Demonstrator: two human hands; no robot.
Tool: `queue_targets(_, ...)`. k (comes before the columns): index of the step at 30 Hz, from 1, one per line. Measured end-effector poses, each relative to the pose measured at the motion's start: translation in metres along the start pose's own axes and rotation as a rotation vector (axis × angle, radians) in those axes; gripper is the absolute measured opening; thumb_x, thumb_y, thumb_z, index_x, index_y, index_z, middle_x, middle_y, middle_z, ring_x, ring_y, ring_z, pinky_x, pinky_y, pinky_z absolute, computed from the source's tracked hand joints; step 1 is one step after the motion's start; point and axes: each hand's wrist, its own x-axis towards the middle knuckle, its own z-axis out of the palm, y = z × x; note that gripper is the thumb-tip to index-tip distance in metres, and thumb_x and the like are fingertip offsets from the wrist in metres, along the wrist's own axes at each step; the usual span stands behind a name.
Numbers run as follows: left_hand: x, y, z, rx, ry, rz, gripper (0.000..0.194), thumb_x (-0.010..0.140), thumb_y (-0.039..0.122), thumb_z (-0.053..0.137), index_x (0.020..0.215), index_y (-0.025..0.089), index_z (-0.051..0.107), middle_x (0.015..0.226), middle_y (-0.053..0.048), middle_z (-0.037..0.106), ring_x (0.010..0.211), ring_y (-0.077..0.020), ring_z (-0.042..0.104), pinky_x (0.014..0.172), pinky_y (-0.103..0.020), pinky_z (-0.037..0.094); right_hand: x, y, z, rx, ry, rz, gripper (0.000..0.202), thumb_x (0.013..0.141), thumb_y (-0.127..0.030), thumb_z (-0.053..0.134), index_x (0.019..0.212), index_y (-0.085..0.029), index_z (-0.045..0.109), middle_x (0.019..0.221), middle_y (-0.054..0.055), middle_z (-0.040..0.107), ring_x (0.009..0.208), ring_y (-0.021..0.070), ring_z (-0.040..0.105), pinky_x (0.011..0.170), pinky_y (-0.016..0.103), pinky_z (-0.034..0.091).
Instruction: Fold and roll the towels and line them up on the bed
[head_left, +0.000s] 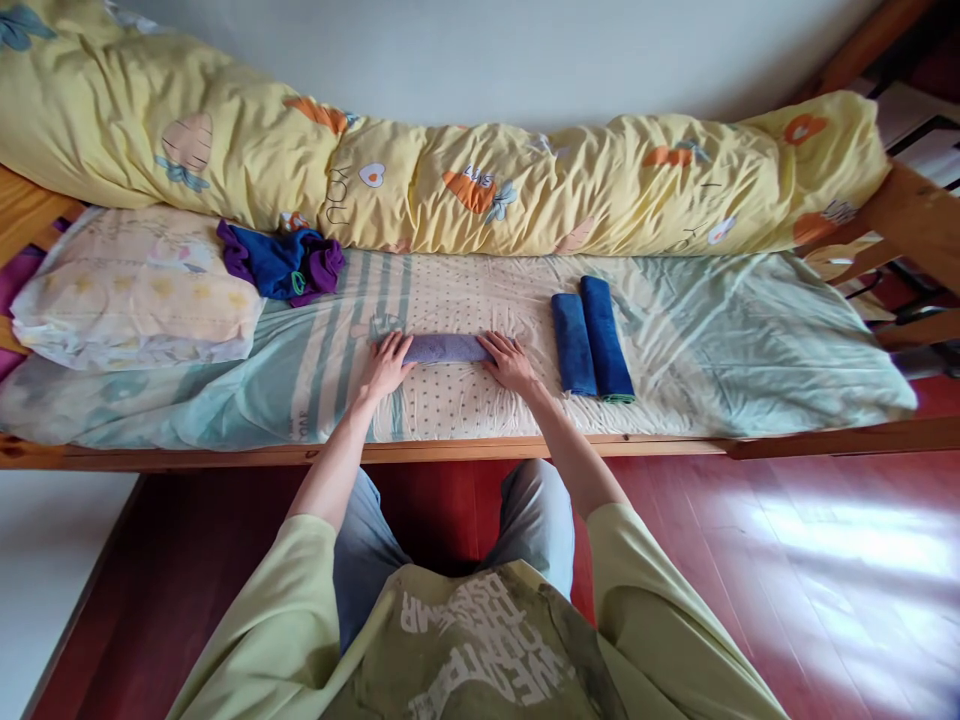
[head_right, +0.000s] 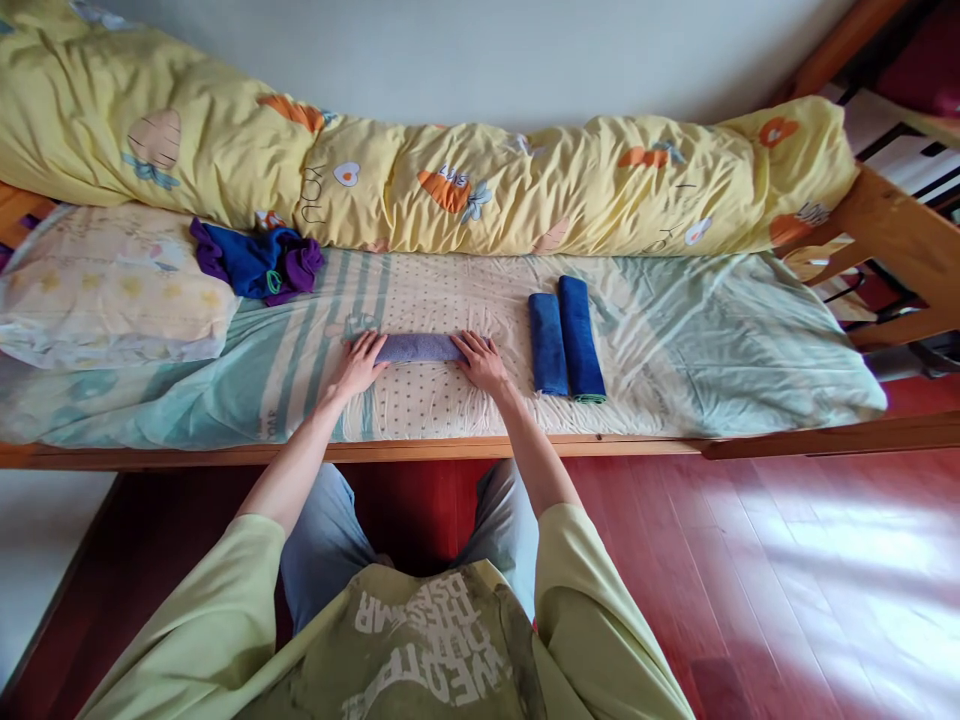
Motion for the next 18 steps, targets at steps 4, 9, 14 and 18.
queue_targets(4,0.003,-0.012,-0.015,0.095,-0.084,0.066,0.059,0.099,0.013,0.039,0.158,0.010,0.043,0.162,-0.018,0.041,0.154,-0.0288,0.034,0.124,-0.051,0.031,-0.007,0.007,-0.011,-0.005,0.015,0.059,0.063,0.094,-0.011,0.050,0.157,-0.015,0.047,0.159,0.013,0.047,0.146,0.0279,0.043,0.119,0.046,0.037)
queue_targets(9,0.018,-0.008,-0.039,0.194,-0.075,0.093,0.059,0.097,0.006,0.030,0.151,0.014,0.054,0.154,-0.018,0.052,0.145,-0.0290,0.047,0.117,-0.051,0.039,-0.038,-0.011,-0.019,-0.085,0.121,0.020,0.061,0.091,-0.009,0.053,0.152,-0.016,0.054,0.146,0.014,0.059,0.124,0.0300,0.055,0.105,0.045,0.041)
queue_targets(14,0.064,0.027,-0.046,0.298,-0.009,0.183,0.054,0.100,0.007,0.029,0.142,0.016,0.062,0.148,-0.015,0.058,0.134,-0.0339,0.052,0.108,-0.054,0.043,-0.109,-0.006,-0.010,-0.160,0.282,-0.093,0.047,0.092,-0.012,0.059,0.137,-0.022,0.068,0.128,0.012,0.069,0.106,0.0273,0.058,0.091,0.040,0.039)
queue_targets(18,0.133,0.091,-0.035,0.350,0.111,0.336,0.050,0.101,0.006,0.030,0.136,0.014,0.064,0.136,-0.017,0.063,0.128,-0.0322,0.054,0.104,-0.049,0.043,-0.141,0.013,-0.002,-0.228,0.479,-0.149,0.036,0.092,-0.010,0.058,0.120,-0.025,0.076,0.110,0.009,0.072,0.101,0.0250,0.057,0.091,0.039,0.037)
